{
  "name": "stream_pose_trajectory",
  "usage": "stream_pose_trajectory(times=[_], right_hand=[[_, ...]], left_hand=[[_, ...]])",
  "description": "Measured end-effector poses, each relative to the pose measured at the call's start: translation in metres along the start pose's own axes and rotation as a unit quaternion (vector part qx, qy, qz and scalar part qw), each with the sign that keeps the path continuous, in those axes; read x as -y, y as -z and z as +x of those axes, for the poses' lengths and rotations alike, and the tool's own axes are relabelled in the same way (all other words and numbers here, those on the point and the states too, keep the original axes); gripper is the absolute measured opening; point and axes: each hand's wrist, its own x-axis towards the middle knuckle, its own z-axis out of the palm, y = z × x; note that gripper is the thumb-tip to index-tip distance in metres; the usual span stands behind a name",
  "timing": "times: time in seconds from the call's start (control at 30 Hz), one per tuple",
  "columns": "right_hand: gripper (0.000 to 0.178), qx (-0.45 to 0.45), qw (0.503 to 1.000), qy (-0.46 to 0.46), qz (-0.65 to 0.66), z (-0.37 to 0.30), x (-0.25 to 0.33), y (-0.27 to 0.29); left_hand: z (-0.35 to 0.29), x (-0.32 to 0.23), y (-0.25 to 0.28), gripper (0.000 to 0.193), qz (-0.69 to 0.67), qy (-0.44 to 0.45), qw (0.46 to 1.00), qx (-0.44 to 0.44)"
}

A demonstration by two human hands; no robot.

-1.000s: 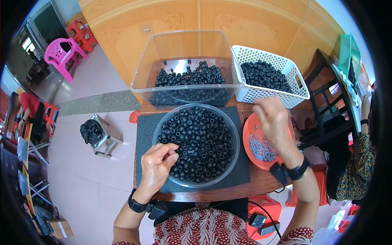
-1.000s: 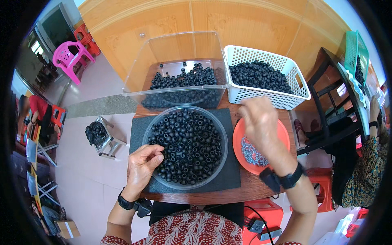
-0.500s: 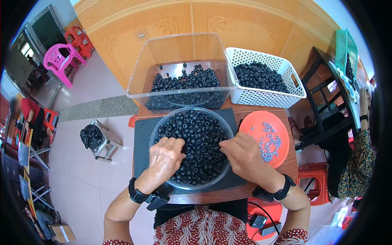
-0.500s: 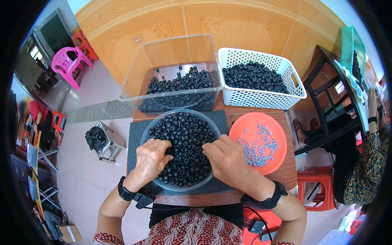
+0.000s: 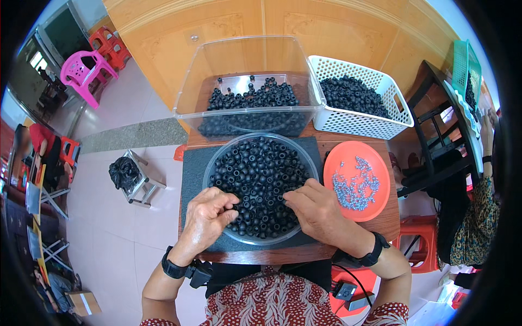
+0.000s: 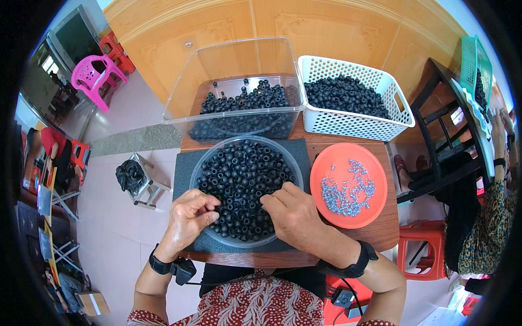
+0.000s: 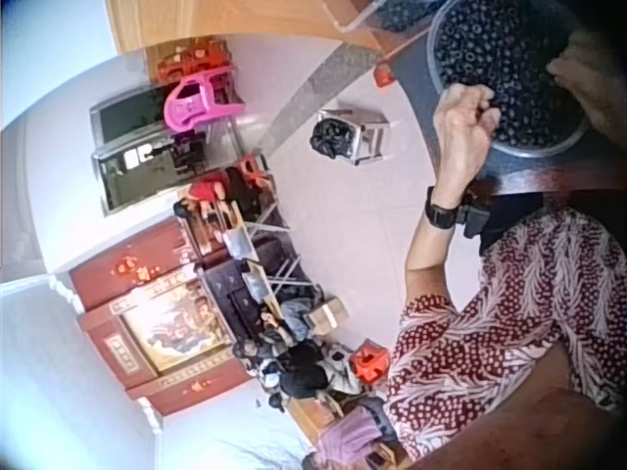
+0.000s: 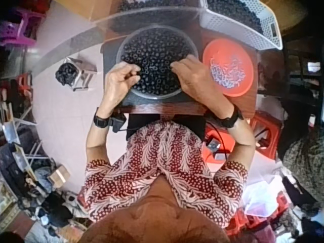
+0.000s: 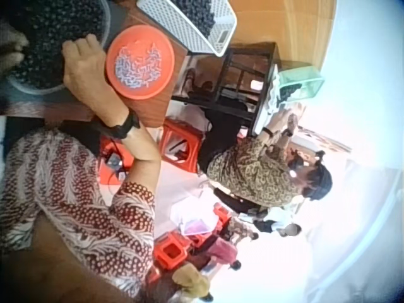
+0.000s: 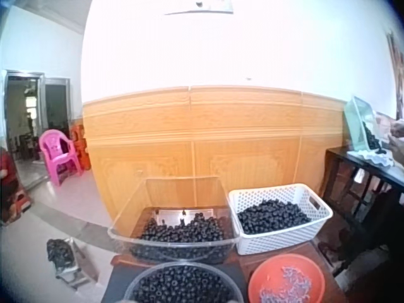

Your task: Sorting and inspecting small black plastic manufacturing components from a large container into a small tray.

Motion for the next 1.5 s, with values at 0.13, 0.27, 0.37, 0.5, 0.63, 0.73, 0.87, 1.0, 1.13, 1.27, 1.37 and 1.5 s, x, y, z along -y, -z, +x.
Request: stream_pose_trajectory(times=[0.13, 0.27, 0.37, 0.5, 0.63, 0.73, 0.87, 1.0, 1.13, 1.27, 1.37, 1.5], right_hand=[[0.021, 0.003, 1.000, 0.004, -0.007, -0.003, 0.003, -0.002], [0.021, 0.004, 1.000, 0.004, -0.006, -0.006, 0.005, -0.002], [0.021, 0.007, 1.000, 0.007, 0.004, -0.007, 0.008, -0.004], [0.021, 0.003, 1.000, 0.011, 0.014, -0.006, 0.009, -0.003], [0.021, 0.002, 1.000, -0.002, 0.011, -0.011, 0.009, -0.005], [0.020, 0.004, 1.000, -0.007, 0.012, -0.012, 0.012, -0.008], [0.025, -0.010, 0.999, 0.004, 0.034, -0.012, 0.014, -0.017], [0.024, -0.038, 0.996, -0.030, 0.069, -0.006, 0.022, -0.022], [0.028, -0.068, 0.985, -0.067, 0.141, 0.003, 0.032, -0.026], [0.033, -0.082, 0.984, -0.073, 0.137, 0.004, 0.041, -0.024], [0.031, -0.098, 0.987, -0.082, 0.100, 0.002, 0.046, -0.023], [0.027, -0.131, 0.985, -0.089, 0.064, 0.002, 0.052, -0.022]], left_hand=[[-0.007, 0.008, 0.002, 0.025, 0.016, -0.007, 0.999, -0.050], [-0.005, 0.003, 0.004, 0.028, 0.063, -0.041, 0.997, -0.008], [-0.003, -0.003, -0.005, 0.028, 0.142, -0.054, 0.988, -0.007], [0.001, -0.007, -0.005, 0.027, 0.204, -0.059, 0.977, 0.010], [0.004, -0.011, -0.009, 0.025, 0.261, -0.068, 0.963, 0.017], [0.004, -0.005, -0.014, 0.018, 0.256, -0.125, 0.959, -0.004], [0.003, -0.001, -0.014, 0.012, 0.250, -0.149, 0.957, -0.012], [-0.004, -0.016, -0.004, 0.015, 0.049, -0.037, 0.998, -0.005], [-0.012, -0.023, -0.005, 0.018, -0.335, 0.126, 0.931, 0.068], [-0.015, -0.028, -0.017, 0.025, -0.450, 0.143, 0.881, 0.033], [-0.020, -0.036, -0.024, 0.028, -0.453, 0.139, 0.881, 0.007], [-0.023, -0.035, -0.031, 0.031, -0.378, 0.039, 0.925, 0.008]])
